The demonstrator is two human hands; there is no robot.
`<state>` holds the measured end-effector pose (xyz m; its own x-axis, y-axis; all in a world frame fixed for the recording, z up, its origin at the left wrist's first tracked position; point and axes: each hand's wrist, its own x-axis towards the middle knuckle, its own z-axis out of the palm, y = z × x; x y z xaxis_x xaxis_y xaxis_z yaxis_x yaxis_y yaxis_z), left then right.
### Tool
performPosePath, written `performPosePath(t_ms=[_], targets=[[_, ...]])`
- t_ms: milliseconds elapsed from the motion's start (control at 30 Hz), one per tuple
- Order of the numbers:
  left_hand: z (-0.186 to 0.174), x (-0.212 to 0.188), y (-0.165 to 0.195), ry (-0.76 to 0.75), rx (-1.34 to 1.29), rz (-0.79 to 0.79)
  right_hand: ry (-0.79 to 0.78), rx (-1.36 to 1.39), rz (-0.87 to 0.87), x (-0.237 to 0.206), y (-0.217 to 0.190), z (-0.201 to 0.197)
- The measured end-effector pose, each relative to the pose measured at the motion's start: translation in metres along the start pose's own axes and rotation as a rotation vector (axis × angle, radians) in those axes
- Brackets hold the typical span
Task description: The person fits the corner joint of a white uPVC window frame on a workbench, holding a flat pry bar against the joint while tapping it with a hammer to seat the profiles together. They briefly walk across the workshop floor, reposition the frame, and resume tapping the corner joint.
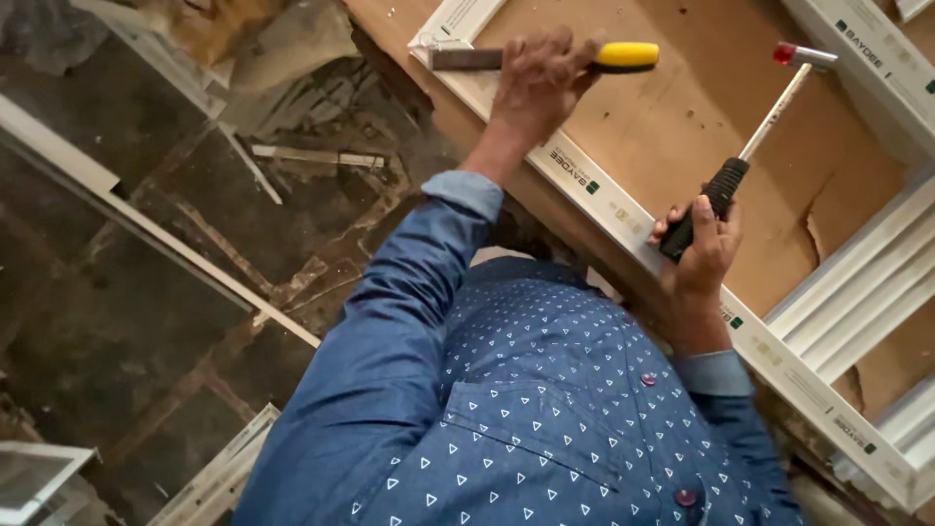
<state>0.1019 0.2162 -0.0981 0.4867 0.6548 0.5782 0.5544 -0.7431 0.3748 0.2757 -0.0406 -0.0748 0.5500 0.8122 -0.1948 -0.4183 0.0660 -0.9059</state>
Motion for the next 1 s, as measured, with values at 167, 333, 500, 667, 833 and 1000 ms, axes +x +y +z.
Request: performPosePath(t_ms=[167,333,500,667,833,1000], targets=[[-0.002,0.006,-0.009,-0.02,-0.005,0.042,-0.095,0.083,0.047,0.007,0.002,-0.003],[-0.021,0.019,-0.005,-0.049,0.026,0.097,-0.146,0.083,0.085,0.01,-0.005,0.005],[-0.022,0.023,-0.004,-0.065,0.018,-0.02,-0.225,0.092,0.065,0.01,-0.013,0.008],[-0.014,0.022,-0.015,0.115,0.101,0.047,-0.242,0.085,0.103,0.006,-0.011,0.003],[-0.016,0.019,-0.014,-0.029,0.069,-0.021,-0.271,0.113,0.148,0.005,-0.008,-0.001],[-0.02,0.021,-0.01,-0.05,0.109,-0.011,-0.303,0.148,0.153,0.006,-0.006,-0.003]])
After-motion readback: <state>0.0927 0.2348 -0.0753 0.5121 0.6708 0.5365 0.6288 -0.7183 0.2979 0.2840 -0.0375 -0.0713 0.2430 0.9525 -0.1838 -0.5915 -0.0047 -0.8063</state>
